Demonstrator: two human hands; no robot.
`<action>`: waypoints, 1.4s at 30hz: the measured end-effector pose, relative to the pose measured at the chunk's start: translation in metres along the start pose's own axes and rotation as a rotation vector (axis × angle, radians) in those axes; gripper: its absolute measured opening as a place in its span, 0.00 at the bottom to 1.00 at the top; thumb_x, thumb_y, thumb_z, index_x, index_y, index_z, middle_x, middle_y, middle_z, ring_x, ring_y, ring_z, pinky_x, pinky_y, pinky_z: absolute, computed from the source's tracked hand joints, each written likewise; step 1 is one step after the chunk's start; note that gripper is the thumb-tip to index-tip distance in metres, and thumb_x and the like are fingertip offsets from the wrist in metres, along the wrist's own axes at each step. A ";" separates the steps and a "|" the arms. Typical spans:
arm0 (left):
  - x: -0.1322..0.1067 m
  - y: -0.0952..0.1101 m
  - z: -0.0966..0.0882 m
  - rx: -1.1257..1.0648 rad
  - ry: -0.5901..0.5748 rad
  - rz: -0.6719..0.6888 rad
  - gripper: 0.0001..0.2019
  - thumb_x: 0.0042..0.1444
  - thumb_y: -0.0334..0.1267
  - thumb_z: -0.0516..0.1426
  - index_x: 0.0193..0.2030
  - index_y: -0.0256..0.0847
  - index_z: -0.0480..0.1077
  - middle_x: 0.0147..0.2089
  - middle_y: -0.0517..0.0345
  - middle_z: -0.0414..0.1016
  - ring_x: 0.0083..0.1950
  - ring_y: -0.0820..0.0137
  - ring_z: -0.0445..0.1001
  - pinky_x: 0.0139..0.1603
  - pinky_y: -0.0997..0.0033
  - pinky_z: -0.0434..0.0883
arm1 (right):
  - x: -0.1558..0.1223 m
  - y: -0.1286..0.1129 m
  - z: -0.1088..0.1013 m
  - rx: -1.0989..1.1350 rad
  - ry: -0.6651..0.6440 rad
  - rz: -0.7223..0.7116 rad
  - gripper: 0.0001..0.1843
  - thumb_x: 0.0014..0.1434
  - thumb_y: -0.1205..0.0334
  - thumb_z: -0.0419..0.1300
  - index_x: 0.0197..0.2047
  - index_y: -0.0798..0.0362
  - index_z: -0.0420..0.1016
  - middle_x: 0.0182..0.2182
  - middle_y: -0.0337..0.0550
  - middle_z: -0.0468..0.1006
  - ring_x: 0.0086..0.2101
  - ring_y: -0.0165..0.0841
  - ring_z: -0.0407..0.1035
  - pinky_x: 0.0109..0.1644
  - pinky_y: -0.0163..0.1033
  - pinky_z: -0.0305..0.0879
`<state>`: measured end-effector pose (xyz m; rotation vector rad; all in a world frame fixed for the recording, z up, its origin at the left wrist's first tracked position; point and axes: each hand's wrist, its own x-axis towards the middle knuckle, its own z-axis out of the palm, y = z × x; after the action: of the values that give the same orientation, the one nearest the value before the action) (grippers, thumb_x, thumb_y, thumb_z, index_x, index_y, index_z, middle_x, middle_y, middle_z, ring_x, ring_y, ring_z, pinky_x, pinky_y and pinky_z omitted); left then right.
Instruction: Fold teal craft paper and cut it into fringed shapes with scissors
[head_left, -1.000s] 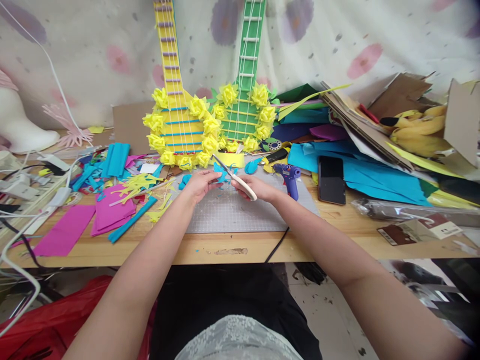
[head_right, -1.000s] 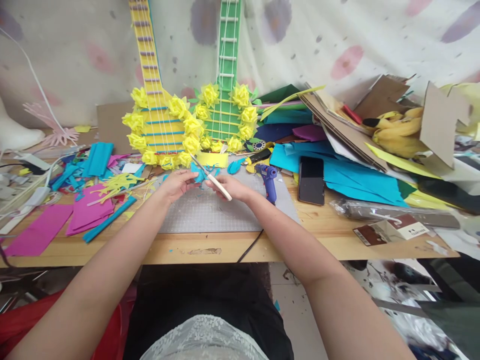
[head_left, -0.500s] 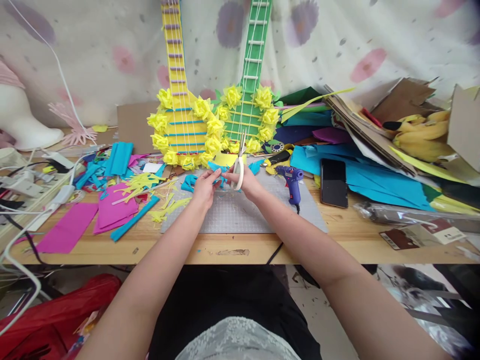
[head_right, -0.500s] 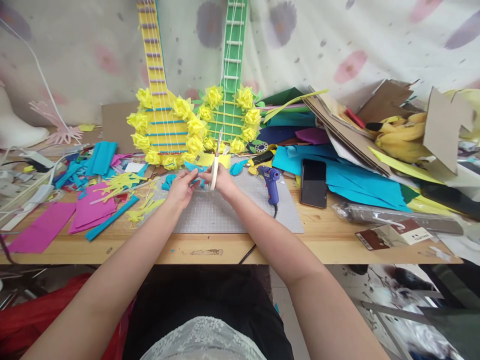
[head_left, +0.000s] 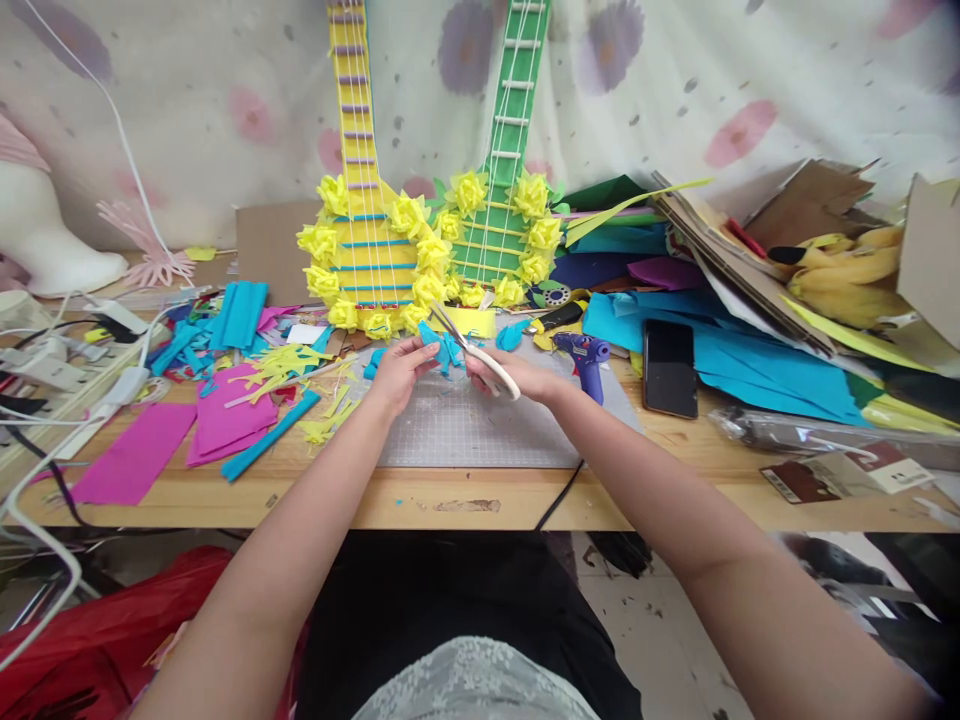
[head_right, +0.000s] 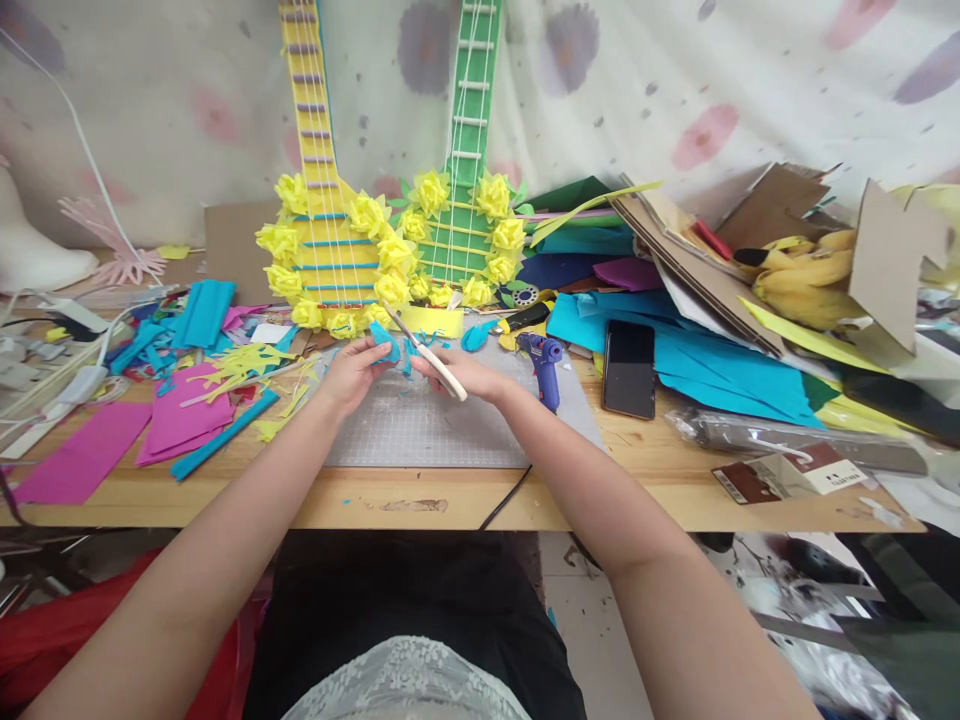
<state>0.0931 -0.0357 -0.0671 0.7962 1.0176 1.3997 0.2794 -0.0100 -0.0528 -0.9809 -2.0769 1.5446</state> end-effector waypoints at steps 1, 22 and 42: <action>0.000 0.001 -0.001 0.016 -0.009 -0.003 0.14 0.29 0.38 0.71 0.22 0.37 0.72 0.25 0.61 0.74 0.30 0.74 0.71 0.41 0.70 0.69 | -0.004 0.000 -0.003 -0.038 -0.050 0.009 0.29 0.52 0.33 0.56 0.28 0.54 0.62 0.21 0.37 0.68 0.23 0.26 0.62 0.25 0.33 0.58; 0.000 0.004 0.005 0.131 -0.051 -0.030 0.16 0.29 0.39 0.71 0.19 0.36 0.69 0.24 0.59 0.73 0.29 0.73 0.72 0.39 0.66 0.73 | -0.014 0.000 -0.006 -0.054 -0.122 0.007 0.30 0.49 0.30 0.56 0.29 0.52 0.61 0.20 0.35 0.65 0.22 0.26 0.60 0.26 0.34 0.56; 0.002 0.009 0.009 0.135 -0.039 -0.123 0.14 0.30 0.36 0.70 0.19 0.35 0.69 0.25 0.55 0.74 0.29 0.72 0.72 0.36 0.66 0.73 | -0.010 0.007 -0.002 0.035 0.009 0.058 0.27 0.47 0.36 0.61 0.24 0.52 0.61 0.14 0.31 0.60 0.16 0.23 0.53 0.21 0.32 0.48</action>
<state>0.0976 -0.0325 -0.0554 0.8418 1.1205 1.2165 0.2905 -0.0146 -0.0578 -1.0420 -2.0252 1.5971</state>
